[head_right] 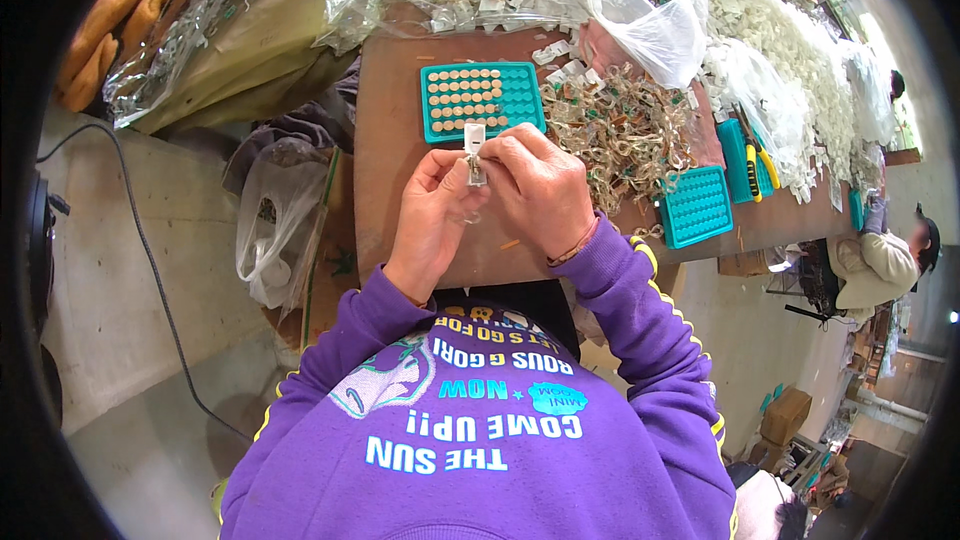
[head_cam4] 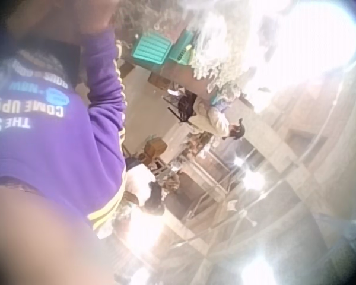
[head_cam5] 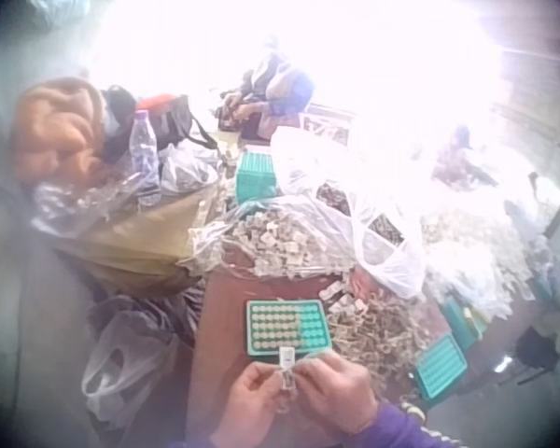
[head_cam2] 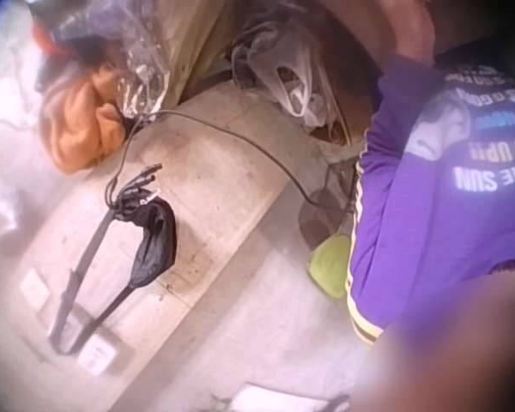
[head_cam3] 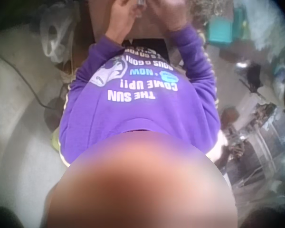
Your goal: The person repeatedly picks small white plastic electrical connectors and thin wires from a pile on the table, inserts the wires into the connectors, and places the assembled units into a teal tray. The person works one unit at a time, handling each connector and wire by hand.
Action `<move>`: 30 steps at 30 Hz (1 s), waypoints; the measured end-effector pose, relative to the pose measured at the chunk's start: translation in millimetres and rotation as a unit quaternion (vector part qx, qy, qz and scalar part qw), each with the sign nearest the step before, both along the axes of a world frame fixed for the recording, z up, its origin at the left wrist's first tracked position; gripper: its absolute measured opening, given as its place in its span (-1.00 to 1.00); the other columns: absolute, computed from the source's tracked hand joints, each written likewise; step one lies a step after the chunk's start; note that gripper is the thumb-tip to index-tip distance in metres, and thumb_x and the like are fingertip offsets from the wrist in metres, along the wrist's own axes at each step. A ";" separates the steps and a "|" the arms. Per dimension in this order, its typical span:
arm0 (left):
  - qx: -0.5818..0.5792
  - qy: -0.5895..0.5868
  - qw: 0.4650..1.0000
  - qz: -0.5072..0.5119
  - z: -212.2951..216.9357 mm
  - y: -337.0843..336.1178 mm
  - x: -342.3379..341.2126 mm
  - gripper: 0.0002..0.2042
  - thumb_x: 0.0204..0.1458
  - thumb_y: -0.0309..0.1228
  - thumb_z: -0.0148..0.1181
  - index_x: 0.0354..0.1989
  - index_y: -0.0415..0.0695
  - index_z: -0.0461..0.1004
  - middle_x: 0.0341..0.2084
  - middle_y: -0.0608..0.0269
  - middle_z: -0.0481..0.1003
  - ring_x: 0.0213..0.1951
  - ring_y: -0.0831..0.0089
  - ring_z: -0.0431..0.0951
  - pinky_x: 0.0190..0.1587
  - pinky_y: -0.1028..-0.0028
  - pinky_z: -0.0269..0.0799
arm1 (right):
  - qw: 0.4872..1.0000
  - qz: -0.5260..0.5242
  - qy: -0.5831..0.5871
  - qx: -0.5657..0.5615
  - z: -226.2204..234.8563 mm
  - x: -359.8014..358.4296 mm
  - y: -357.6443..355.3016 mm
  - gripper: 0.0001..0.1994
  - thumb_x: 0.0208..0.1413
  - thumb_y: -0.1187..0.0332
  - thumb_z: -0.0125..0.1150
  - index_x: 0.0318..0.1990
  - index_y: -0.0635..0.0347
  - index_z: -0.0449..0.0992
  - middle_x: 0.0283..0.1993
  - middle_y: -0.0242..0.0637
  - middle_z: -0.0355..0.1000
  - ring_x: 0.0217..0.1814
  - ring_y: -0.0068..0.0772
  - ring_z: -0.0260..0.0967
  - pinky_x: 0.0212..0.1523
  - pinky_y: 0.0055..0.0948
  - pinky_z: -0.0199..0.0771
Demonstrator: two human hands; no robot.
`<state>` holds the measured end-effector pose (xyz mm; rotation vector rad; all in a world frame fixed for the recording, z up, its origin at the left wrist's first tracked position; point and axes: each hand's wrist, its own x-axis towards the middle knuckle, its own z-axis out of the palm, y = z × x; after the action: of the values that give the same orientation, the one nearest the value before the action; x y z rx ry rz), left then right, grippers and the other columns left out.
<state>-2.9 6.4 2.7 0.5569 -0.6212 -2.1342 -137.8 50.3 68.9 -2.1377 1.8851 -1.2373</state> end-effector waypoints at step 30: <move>0.087 0.088 0.987 -0.100 11.2 9.9 8.0 -0.77 0.24 -0.37 0.13 -0.01 -0.21 0.44 -0.26 0.31 0.53 -0.31 0.56 0.52 -0.29 0.59 0.42 | 0.997 -0.033 -0.021 -0.067 -5.8 12.0 17.6 -0.81 -0.06 0.60 0.28 -0.23 0.26 0.59 -0.33 -0.22 0.49 -0.38 -0.26 0.48 -0.37 -0.40 0.51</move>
<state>5.1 16.3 13.9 0.4073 -0.4098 -2.4124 -125.8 67.9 63.1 -2.1084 1.9231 -1.4485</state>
